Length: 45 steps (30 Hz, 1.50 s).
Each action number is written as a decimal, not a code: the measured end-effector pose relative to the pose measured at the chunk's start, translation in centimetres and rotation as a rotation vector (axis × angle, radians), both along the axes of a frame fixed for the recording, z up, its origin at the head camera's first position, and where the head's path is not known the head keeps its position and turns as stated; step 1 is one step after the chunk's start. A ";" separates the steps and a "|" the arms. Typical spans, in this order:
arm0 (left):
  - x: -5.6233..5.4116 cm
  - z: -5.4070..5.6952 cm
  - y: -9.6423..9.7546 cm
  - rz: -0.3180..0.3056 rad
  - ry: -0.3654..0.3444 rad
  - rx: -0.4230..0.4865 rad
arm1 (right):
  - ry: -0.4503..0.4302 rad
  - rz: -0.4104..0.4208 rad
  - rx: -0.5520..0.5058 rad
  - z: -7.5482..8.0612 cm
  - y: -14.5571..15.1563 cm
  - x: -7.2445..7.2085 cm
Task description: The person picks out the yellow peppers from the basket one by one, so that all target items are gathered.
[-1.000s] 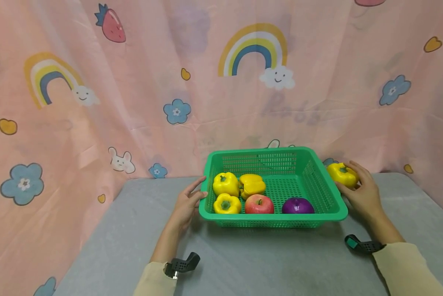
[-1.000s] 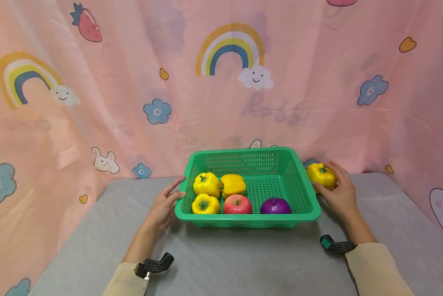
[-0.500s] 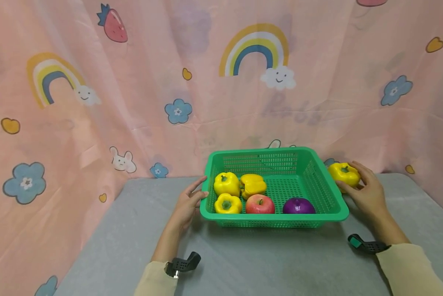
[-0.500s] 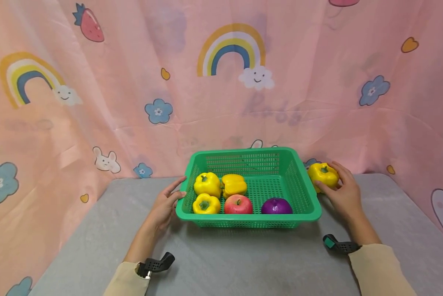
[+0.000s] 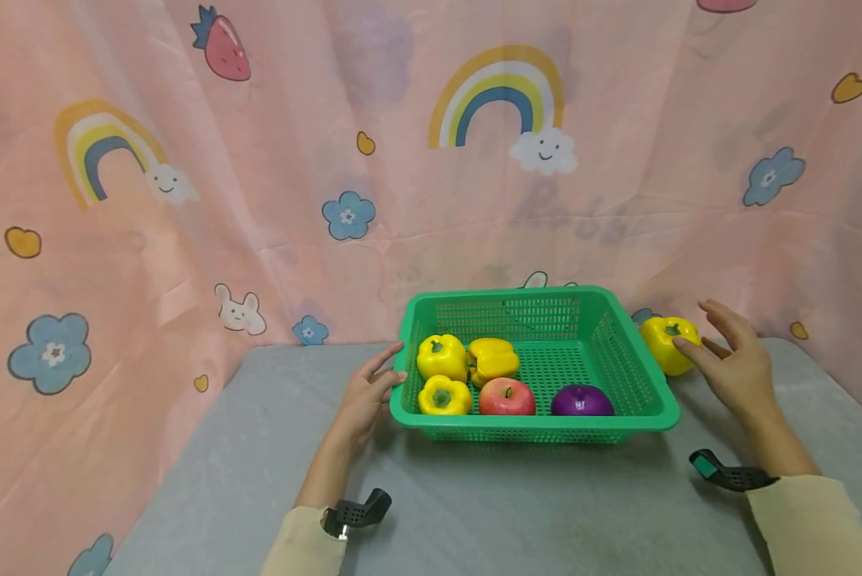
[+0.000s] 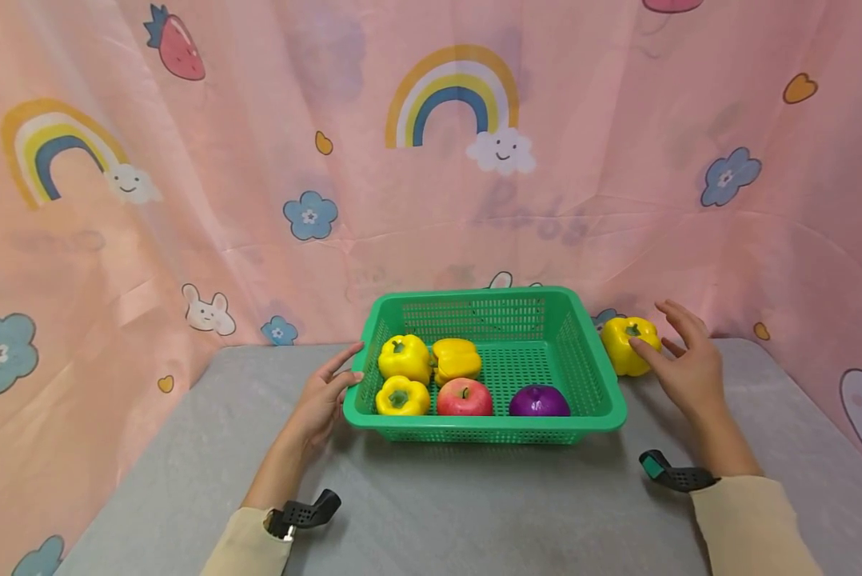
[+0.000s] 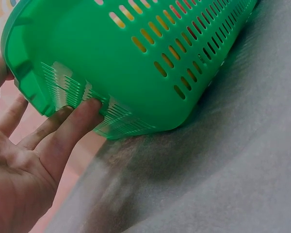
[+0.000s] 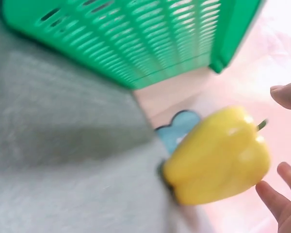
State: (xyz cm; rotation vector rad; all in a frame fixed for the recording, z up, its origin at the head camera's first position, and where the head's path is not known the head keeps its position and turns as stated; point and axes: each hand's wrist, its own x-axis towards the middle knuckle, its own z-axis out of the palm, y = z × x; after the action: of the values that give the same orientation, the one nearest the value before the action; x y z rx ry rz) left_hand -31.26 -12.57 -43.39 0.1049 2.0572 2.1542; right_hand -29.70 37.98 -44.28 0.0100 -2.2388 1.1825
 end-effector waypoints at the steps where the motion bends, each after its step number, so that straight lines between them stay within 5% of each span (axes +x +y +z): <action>1: 0.0 0.0 0.0 0.000 0.000 0.000 | 0.010 0.002 -0.005 0.4 0.0 0.0; 8: 0.1 0.1 0.0 -0.004 0.002 -0.001 | 0.065 0.019 0.022 2.9 -0.6 0.3; 16: 0.0 0.1 0.0 -0.003 -0.006 -0.002 | 0.026 0.003 0.071 5.6 -2.3 1.1; 26: 0.0 0.2 -0.2 -0.004 0.001 -0.005 | -0.032 0.127 0.123 8.5 -5.3 2.7; 45: 0.1 0.0 0.2 0.005 -0.003 0.007 | -0.035 0.354 0.199 10.2 -12.1 4.4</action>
State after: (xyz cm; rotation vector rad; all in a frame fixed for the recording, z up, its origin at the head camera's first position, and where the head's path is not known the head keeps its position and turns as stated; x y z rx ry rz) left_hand -31.18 -12.39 -43.39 0.0978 2.0503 2.1635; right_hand -25.33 25.85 -34.07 0.4860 -2.4441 1.1339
